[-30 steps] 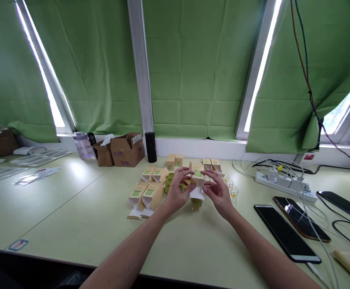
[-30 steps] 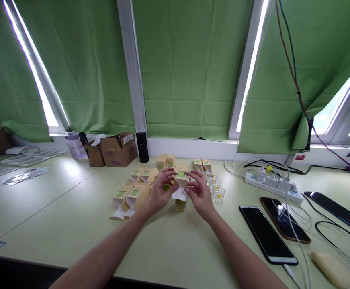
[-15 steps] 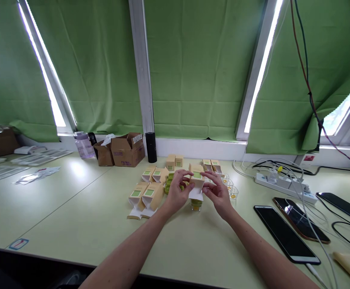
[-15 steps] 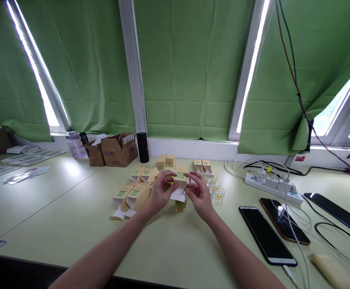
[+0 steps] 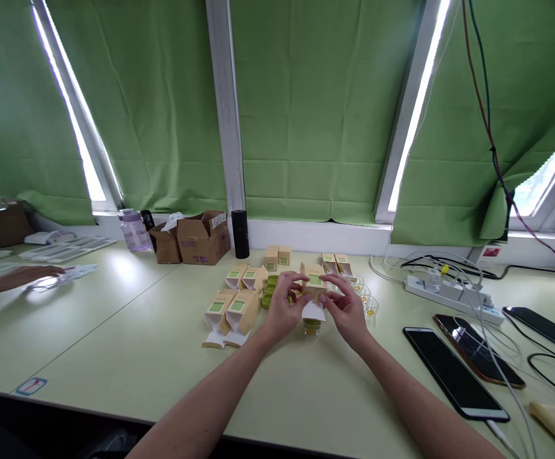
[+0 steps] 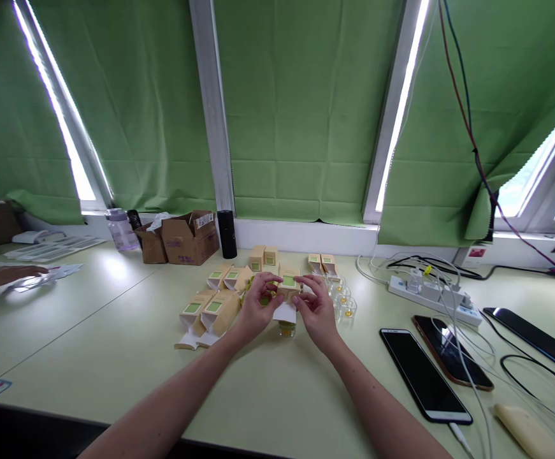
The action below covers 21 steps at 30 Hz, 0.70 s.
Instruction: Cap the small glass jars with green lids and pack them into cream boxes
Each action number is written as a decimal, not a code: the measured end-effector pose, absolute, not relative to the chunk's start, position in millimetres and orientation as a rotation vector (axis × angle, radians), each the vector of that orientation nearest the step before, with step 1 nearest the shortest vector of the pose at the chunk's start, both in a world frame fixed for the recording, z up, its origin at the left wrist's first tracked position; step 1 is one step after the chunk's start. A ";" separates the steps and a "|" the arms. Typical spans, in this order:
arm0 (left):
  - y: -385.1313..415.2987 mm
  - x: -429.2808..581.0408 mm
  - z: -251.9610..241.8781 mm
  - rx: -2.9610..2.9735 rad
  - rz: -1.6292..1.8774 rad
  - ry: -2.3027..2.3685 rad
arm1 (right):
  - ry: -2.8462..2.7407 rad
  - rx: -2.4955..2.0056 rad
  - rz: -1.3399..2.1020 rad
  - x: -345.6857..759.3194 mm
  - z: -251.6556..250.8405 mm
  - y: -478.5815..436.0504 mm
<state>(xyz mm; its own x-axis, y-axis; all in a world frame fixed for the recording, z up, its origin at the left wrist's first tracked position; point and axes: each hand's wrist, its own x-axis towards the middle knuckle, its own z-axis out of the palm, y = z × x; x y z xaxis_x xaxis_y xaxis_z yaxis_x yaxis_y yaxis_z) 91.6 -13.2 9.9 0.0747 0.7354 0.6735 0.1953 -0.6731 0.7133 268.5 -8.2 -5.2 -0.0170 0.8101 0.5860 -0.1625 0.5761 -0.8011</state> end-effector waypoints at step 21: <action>-26.3 87.0 14.9 2.060 1.325 0.779 | -1.301 -0.668 0.836 274.6 -6.1 -3.7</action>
